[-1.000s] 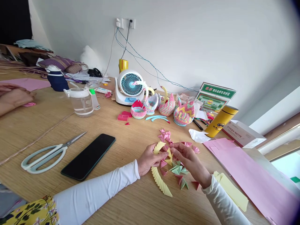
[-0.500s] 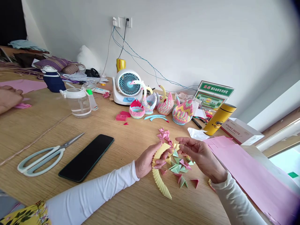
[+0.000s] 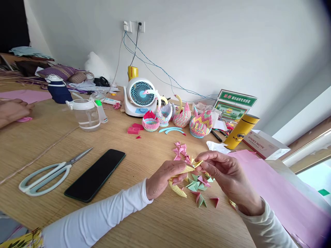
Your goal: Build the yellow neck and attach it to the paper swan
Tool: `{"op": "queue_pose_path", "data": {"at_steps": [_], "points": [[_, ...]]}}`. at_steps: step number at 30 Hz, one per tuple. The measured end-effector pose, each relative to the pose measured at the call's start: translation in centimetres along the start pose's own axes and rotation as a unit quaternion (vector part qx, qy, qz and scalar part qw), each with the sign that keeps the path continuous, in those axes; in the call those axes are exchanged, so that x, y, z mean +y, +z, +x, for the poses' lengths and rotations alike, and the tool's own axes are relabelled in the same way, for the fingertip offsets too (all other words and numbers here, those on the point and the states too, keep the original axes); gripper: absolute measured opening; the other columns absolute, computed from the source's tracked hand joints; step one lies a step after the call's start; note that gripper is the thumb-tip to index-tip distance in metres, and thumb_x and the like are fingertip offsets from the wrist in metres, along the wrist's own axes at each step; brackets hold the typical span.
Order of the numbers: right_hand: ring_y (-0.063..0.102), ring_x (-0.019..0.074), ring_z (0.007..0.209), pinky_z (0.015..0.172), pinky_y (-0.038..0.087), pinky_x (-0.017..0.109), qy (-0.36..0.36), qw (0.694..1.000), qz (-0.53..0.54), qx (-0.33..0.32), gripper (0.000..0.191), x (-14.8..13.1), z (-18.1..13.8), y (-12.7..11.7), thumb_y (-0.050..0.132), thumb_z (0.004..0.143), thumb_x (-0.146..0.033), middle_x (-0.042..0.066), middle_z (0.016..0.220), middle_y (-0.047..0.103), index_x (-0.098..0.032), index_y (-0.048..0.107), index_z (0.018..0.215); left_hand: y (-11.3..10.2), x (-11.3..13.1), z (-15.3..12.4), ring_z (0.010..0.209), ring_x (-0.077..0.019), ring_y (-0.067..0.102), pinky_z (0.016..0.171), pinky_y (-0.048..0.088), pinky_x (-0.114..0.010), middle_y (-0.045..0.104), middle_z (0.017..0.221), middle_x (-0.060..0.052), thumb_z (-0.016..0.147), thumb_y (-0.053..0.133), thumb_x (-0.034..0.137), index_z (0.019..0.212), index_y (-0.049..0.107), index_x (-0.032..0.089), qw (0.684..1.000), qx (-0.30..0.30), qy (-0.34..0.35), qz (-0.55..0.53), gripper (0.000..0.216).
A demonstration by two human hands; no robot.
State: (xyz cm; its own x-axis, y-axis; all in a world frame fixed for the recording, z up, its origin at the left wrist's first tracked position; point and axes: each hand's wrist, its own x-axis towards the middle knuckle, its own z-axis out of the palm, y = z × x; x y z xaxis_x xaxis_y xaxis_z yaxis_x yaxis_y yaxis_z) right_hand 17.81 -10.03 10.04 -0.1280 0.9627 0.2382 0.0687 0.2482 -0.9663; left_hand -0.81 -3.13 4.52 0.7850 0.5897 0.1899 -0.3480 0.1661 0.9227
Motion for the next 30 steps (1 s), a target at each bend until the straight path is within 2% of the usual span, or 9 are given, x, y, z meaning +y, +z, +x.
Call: {"op": "queue_pose_path", "data": {"at_steps": [7, 12, 15, 18, 21, 23, 25, 27, 30], "points": [[0.064, 0.0137, 0.066, 0.058, 0.050, 0.022, -0.031, 0.998, -0.057, -0.005, 0.011, -1.2, -0.2, 0.1, 0.065, 0.091, -0.027, 0.003, 0.078, 0.070, -0.023, 0.069, 0.099, -0.1, 0.0, 0.0, 0.056, -0.0100, 0.033, 0.059, 0.026, -0.027, 0.045, 0.062, 0.002, 0.081, 0.062, 0.045, 0.098, 0.074, 0.017, 0.999, 0.013, 0.009, 0.030, 0.035], [0.066, 0.0164, 0.074, 0.066, 0.055, 0.025, -0.045, 0.991, -0.122, -0.025, 0.013, -2.0, -0.6, -0.4, 0.062, 0.092, -0.028, 0.005, 0.086, 0.069, -0.023, 0.070, 0.102, 0.2, 0.4, -0.1, 0.059, -0.0104, 0.036, 0.057, 0.027, -0.025, 0.047, 0.063, 0.001, 0.079, 0.064, 0.046, 0.098, 0.074, 0.015, 0.997, 0.027, 0.018, 0.064, 0.037], [0.066, 0.0184, 0.081, 0.072, 0.055, 0.028, -0.045, 0.980, -0.186, -0.061, 0.015, -2.3, -1.0, -1.0, 0.058, 0.095, -0.028, 0.007, 0.089, 0.068, -0.022, 0.070, 0.101, 0.4, 0.7, -0.2, 0.059, -0.0105, 0.038, 0.057, 0.029, -0.025, 0.048, 0.061, 0.001, 0.080, 0.064, 0.044, 0.097, 0.074, 0.016, 0.996, 0.036, 0.025, 0.082, 0.035], [0.066, 0.0186, 0.079, 0.069, 0.056, 0.029, -0.048, 0.969, -0.197, -0.142, 0.018, -3.0, -1.4, -1.2, 0.052, 0.097, -0.026, 0.008, 0.091, 0.068, -0.022, 0.069, 0.101, 0.5, 1.0, -0.2, 0.062, -0.0118, 0.044, 0.061, 0.034, -0.025, 0.057, 0.068, -0.001, 0.079, 0.065, 0.042, 0.095, 0.075, 0.017, 0.994, 0.035, 0.029, 0.097, 0.032], [0.066, 0.0194, 0.080, 0.068, 0.056, 0.030, -0.057, 0.940, -0.238, -0.238, 0.022, -4.2, -1.7, -0.3, 0.049, 0.096, -0.018, 0.009, 0.090, 0.069, -0.023, 0.068, 0.104, 0.5, 1.2, -0.2, 0.070, -0.0145, 0.051, 0.066, 0.040, -0.026, 0.065, 0.080, -0.005, 0.080, 0.064, 0.042, 0.095, 0.075, 0.016, 0.992, 0.025, 0.032, 0.119, 0.031], [0.066, 0.0191, 0.081, 0.074, 0.055, 0.032, -0.083, 0.912, -0.293, -0.274, 0.026, -5.1, -1.9, 0.8, 0.049, 0.093, -0.010, 0.007, 0.087, 0.070, -0.024, 0.068, 0.103, 0.5, 1.3, -0.3, 0.076, -0.0169, 0.055, 0.070, 0.042, -0.028, 0.067, 0.084, -0.006, 0.081, 0.063, 0.042, 0.095, 0.075, 0.015, 0.989, 0.026, 0.039, 0.140, 0.032], [0.066, 0.0175, 0.078, 0.090, 0.051, 0.035, -0.109, 0.886, -0.345, -0.291, 0.030, -5.8, -2.1, 1.9, 0.050, 0.089, -0.004, 0.005, 0.084, 0.071, -0.024, 0.067, 0.101, 0.4, 1.4, -0.3, 0.082, -0.0197, 0.057, 0.074, 0.044, -0.029, 0.068, 0.087, -0.007, 0.081, 0.062, 0.041, 0.096, 0.075, 0.015, 0.985, 0.030, 0.045, 0.166, 0.032], [0.067, 0.0156, 0.076, 0.105, 0.041, 0.037, -0.130, 0.865, -0.388, -0.289, 0.032, -6.0, -2.4, 2.8, 0.049, 0.086, 0.000, 0.003, 0.083, 0.071, -0.023, 0.067, 0.098, 0.4, 1.4, -0.4, 0.086, -0.0219, 0.059, 0.076, 0.045, -0.030, 0.069, 0.090, -0.008, 0.082, 0.061, 0.041, 0.098, 0.074, 0.014, 0.980, 0.032, 0.047, 0.188, 0.033], [0.068, 0.0153, 0.076, 0.112, 0.032, 0.039, -0.142, 0.851, -0.420, -0.281, 0.032, -5.6, -2.9, 3.4, 0.050, 0.084, 0.001, 0.002, 0.084, 0.071, -0.023, 0.067, 0.095, 0.3, 1.4, -0.4, 0.088, -0.0226, 0.060, 0.077, 0.045, -0.031, 0.070, 0.093, -0.009, 0.083, 0.060, 0.040, 0.100, 0.074, 0.014, 0.977, 0.030, 0.049, 0.206, 0.034]]}}
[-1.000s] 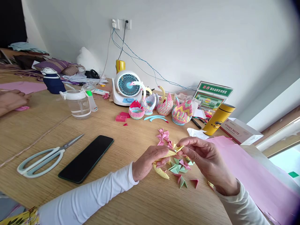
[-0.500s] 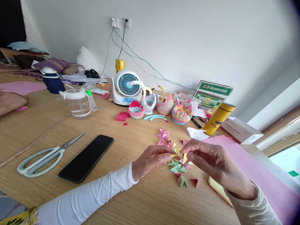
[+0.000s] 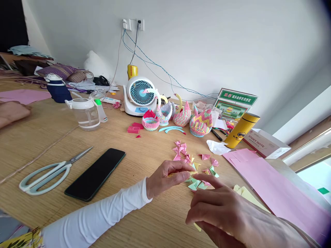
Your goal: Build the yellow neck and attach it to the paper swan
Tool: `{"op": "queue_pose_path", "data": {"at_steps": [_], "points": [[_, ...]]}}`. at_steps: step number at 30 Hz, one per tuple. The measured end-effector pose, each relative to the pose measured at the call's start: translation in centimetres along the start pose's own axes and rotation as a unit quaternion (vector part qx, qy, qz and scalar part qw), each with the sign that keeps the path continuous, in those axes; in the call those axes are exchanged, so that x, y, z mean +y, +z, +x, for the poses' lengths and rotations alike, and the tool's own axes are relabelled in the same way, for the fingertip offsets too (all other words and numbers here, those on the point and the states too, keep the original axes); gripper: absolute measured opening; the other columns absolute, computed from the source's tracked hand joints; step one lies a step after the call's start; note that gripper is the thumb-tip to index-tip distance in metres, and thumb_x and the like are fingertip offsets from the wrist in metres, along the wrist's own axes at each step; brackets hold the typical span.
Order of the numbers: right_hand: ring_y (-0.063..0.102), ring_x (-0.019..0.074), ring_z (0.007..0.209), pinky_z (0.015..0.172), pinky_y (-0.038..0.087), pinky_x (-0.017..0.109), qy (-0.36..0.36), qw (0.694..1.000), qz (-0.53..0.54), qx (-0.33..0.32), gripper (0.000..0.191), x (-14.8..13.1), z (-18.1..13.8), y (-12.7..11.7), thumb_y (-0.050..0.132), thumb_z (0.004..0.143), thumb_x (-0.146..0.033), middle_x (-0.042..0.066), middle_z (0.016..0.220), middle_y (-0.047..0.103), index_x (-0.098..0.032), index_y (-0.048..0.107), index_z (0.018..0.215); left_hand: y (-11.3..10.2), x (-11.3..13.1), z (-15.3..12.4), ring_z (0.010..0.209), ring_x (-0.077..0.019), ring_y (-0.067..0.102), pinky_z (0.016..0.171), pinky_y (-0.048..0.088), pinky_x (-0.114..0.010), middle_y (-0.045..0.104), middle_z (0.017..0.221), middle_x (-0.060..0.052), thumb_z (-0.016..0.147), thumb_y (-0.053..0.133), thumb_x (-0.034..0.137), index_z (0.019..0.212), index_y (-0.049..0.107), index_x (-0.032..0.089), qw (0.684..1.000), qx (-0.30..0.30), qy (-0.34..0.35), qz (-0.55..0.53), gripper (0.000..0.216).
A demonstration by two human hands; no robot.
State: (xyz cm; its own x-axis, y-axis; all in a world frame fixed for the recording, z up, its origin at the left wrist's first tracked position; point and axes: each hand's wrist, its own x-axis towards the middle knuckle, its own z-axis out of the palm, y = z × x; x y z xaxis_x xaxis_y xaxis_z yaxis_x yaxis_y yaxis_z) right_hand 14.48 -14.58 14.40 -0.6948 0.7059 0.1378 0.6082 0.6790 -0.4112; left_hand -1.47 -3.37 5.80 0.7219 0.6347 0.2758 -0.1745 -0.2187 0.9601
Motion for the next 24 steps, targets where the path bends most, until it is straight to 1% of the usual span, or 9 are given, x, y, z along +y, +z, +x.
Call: {"op": "queue_pose_path", "data": {"at_steps": [4, 8, 11, 14, 16, 19, 24], "points": [[0.067, 0.0158, 0.074, 0.113, 0.029, 0.041, -0.007, 1.000, -0.025, 0.000, 0.029, 0.22, -0.27, 0.54, 0.050, 0.086, -0.001, 0.001, 0.080, 0.070, -0.024, 0.066, 0.093, 0.01, -0.12, -0.05, 0.087, -0.0217, 0.060, 0.077, 0.045, -0.030, 0.069, 0.093, -0.008, 0.084, 0.058, 0.039, 0.101, 0.073, 0.014, 1.000, -0.006, 0.002, 0.008, 0.034], [0.066, 0.0156, 0.073, 0.109, 0.034, 0.036, -0.004, 0.999, -0.046, -0.029, 0.027, 0.31, -0.13, 0.53, 0.049, 0.086, -0.001, 0.002, 0.079, 0.069, -0.022, 0.065, 0.090, 0.00, -0.20, -0.03, 0.086, -0.0212, 0.060, 0.076, 0.045, -0.029, 0.068, 0.092, -0.008, 0.084, 0.058, 0.039, 0.102, 0.073, 0.014, 1.000, -0.008, 0.004, 0.013, 0.034], [0.065, 0.0154, 0.073, 0.106, 0.036, 0.035, 0.001, 0.998, -0.048, -0.035, 0.025, 0.28, -0.06, 0.49, 0.050, 0.085, -0.001, 0.002, 0.080, 0.069, -0.021, 0.065, 0.089, -0.02, -0.17, -0.03, 0.086, -0.0205, 0.060, 0.076, 0.045, -0.029, 0.068, 0.092, -0.008, 0.084, 0.057, 0.039, 0.102, 0.073, 0.014, 1.000, -0.008, 0.006, 0.014, 0.034], [0.064, 0.0143, 0.074, 0.106, 0.036, 0.034, 0.005, 0.999, -0.040, -0.028, 0.024, 0.14, -0.10, 0.48, 0.051, 0.086, -0.002, 0.001, 0.081, 0.069, -0.021, 0.066, 0.088, -0.01, -0.03, -0.03, 0.083, -0.0191, 0.059, 0.074, 0.044, -0.028, 0.068, 0.089, -0.007, 0.084, 0.058, 0.038, 0.102, 0.073, 0.012, 1.000, -0.011, 0.004, 0.010, 0.035], [0.064, 0.0132, 0.075, 0.107, 0.035, 0.033, 0.016, 0.999, -0.037, -0.011, 0.026, -0.02, -0.11, 0.50, 0.049, 0.087, -0.001, 0.001, 0.081, 0.068, -0.021, 0.066, 0.088, 0.01, 0.08, -0.01, 0.082, -0.0187, 0.059, 0.073, 0.044, -0.027, 0.068, 0.088, -0.007, 0.083, 0.059, 0.038, 0.101, 0.072, 0.011, 1.000, -0.013, 0.003, 0.005, 0.035], [0.063, 0.0122, 0.075, 0.107, 0.032, 0.032, 0.021, 0.999, -0.041, 0.010, 0.028, -0.17, -0.09, 0.58, 0.047, 0.087, 0.001, 0.000, 0.081, 0.068, -0.019, 0.066, 0.088, 0.02, 0.15, 0.05, 0.085, -0.0199, 0.061, 0.076, 0.046, -0.029, 0.069, 0.090, -0.008, 0.083, 0.059, 0.037, 0.101, 0.072, 0.010, 1.000, -0.015, 0.006, 0.004, 0.035], [0.062, 0.0120, 0.074, 0.105, 0.034, 0.030, 0.017, 0.999, -0.037, 0.004, 0.029, -0.06, -0.20, 0.82, 0.048, 0.085, 0.003, 0.000, 0.080, 0.068, -0.019, 0.066, 0.087, -0.03, 0.06, 0.17, 0.093, -0.0234, 0.063, 0.081, 0.047, -0.032, 0.070, 0.095, -0.011, 0.084, 0.058, 0.038, 0.103, 0.071, 0.009, 1.000, -0.023, 0.008, 0.008, 0.037]]}}
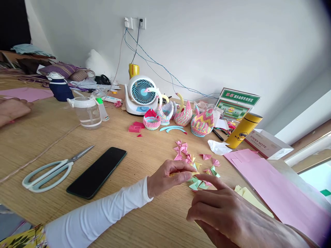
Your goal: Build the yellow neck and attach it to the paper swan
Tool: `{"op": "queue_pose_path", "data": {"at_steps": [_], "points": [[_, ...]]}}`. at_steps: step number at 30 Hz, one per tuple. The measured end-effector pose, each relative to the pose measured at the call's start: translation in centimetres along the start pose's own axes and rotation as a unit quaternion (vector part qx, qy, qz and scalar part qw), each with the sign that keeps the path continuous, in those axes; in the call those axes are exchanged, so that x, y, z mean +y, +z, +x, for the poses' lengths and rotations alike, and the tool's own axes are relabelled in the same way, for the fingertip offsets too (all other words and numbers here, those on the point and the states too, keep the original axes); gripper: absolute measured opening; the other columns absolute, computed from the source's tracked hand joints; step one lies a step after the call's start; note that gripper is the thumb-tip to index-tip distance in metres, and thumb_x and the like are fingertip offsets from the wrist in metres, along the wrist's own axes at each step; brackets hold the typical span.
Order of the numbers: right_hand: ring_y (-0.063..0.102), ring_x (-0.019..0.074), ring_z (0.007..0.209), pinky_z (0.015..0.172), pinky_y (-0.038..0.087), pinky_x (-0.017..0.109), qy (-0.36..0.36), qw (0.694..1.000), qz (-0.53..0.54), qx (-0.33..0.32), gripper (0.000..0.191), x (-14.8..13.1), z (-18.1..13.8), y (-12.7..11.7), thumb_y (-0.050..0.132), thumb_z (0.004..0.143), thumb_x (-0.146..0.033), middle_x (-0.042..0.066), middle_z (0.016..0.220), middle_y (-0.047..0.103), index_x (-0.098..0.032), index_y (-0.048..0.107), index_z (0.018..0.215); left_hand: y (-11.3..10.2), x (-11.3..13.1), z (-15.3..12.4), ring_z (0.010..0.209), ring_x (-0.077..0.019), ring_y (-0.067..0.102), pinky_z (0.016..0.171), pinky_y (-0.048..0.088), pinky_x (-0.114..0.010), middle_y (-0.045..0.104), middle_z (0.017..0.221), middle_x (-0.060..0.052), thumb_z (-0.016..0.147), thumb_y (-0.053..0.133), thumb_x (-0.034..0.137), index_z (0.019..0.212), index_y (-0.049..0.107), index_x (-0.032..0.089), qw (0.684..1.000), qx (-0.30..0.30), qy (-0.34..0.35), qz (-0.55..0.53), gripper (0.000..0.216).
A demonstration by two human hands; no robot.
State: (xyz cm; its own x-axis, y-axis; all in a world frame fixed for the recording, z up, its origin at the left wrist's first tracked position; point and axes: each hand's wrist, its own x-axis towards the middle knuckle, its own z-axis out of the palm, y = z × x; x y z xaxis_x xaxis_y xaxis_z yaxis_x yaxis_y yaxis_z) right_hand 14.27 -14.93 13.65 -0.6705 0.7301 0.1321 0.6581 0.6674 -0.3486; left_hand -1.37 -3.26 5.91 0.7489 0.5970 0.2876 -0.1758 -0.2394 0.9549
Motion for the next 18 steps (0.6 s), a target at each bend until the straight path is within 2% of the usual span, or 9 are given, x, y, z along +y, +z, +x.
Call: {"op": "queue_pose_path", "data": {"at_steps": [7, 18], "points": [[0.062, 0.0120, 0.074, 0.103, 0.035, 0.030, 0.011, 1.000, -0.016, -0.005, 0.028, 0.17, 0.03, 0.20, 0.049, 0.085, 0.003, -0.001, 0.081, 0.067, -0.020, 0.066, 0.087, 0.07, -0.11, -0.05, 0.105, -0.0287, 0.061, 0.089, 0.047, -0.037, 0.069, 0.095, -0.013, 0.085, 0.058, 0.039, 0.104, 0.071, 0.007, 1.000, -0.010, -0.002, -0.006, 0.039], [0.061, 0.0114, 0.072, 0.105, 0.033, 0.031, 0.014, 1.000, -0.010, -0.001, 0.028, 0.12, -0.08, 0.30, 0.049, 0.085, 0.002, -0.002, 0.080, 0.066, -0.021, 0.065, 0.086, 0.05, -0.23, -0.08, 0.107, -0.0277, 0.061, 0.091, 0.047, -0.036, 0.069, 0.093, -0.012, 0.085, 0.059, 0.039, 0.104, 0.071, 0.009, 1.000, -0.013, -0.003, -0.019, 0.037]]}}
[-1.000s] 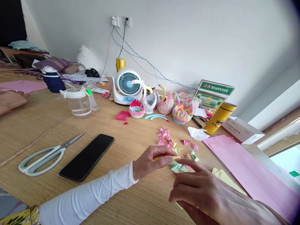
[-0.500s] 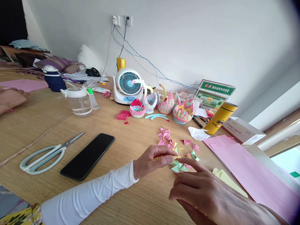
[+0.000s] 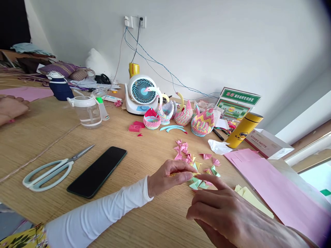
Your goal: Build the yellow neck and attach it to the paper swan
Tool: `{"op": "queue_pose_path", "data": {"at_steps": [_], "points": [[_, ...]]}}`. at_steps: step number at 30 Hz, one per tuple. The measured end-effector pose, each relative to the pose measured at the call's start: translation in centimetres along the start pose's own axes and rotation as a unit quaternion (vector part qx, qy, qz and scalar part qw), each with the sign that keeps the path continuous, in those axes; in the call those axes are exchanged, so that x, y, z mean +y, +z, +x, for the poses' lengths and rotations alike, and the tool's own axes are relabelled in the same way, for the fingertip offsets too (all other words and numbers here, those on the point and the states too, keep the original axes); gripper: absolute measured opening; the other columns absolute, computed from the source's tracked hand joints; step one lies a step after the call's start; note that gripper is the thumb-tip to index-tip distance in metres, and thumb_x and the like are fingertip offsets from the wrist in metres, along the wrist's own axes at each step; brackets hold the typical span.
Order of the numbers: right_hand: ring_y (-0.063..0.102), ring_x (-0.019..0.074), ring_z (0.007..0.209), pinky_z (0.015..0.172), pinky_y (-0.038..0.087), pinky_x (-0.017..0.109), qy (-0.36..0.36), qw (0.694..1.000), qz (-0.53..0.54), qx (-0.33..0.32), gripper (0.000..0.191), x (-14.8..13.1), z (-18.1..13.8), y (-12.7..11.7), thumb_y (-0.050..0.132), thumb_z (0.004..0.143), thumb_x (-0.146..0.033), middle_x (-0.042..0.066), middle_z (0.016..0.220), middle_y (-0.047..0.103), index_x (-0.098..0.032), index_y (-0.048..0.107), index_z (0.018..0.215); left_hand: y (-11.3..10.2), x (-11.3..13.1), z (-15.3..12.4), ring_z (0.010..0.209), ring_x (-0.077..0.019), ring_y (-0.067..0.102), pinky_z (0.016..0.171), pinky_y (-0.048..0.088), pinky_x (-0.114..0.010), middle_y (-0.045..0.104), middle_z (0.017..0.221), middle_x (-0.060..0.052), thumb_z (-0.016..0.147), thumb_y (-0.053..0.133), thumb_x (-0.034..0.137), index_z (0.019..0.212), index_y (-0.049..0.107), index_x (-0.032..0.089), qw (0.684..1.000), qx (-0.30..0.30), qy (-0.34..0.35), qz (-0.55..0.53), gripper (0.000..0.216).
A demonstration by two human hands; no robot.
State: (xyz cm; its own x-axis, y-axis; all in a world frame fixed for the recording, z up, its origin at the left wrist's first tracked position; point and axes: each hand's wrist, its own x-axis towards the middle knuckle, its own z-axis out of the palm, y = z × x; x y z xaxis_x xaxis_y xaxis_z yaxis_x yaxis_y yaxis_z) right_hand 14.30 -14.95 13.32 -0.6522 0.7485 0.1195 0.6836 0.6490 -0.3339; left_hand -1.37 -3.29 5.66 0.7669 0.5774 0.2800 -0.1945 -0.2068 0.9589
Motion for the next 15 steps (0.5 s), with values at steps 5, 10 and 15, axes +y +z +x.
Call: {"op": "queue_pose_path", "data": {"at_steps": [5, 10, 15], "points": [[0.061, 0.0118, 0.072, 0.105, 0.032, 0.032, 0.003, 1.000, -0.003, -0.004, 0.027, 0.16, -0.07, 0.09, 0.048, 0.085, 0.001, -0.002, 0.080, 0.066, -0.020, 0.065, 0.085, 0.06, 0.01, 0.02, 0.107, -0.0278, 0.060, 0.089, 0.047, -0.036, 0.070, 0.095, -0.012, 0.084, 0.058, 0.039, 0.103, 0.071, 0.009, 1.000, 0.002, -0.004, 0.009, 0.037], [0.060, 0.0119, 0.071, 0.103, 0.033, 0.032, 0.004, 1.000, -0.005, -0.003, 0.027, -0.04, 0.03, 0.03, 0.048, 0.086, 0.000, -0.002, 0.080, 0.066, -0.020, 0.065, 0.085, 0.02, 0.04, 0.01, 0.103, -0.0273, 0.061, 0.087, 0.047, -0.035, 0.069, 0.093, -0.012, 0.084, 0.058, 0.039, 0.105, 0.071, 0.008, 1.000, 0.001, -0.011, 0.010, 0.039], [0.061, 0.0119, 0.073, 0.103, 0.034, 0.032, 0.013, 1.000, -0.011, -0.012, 0.026, -0.15, 0.02, 0.11, 0.048, 0.088, -0.001, -0.002, 0.081, 0.066, -0.020, 0.064, 0.085, -0.02, -0.01, -0.03, 0.094, -0.0241, 0.062, 0.081, 0.047, -0.033, 0.068, 0.093, -0.012, 0.084, 0.058, 0.040, 0.104, 0.071, 0.008, 1.000, 0.002, -0.009, 0.011, 0.040]]}}
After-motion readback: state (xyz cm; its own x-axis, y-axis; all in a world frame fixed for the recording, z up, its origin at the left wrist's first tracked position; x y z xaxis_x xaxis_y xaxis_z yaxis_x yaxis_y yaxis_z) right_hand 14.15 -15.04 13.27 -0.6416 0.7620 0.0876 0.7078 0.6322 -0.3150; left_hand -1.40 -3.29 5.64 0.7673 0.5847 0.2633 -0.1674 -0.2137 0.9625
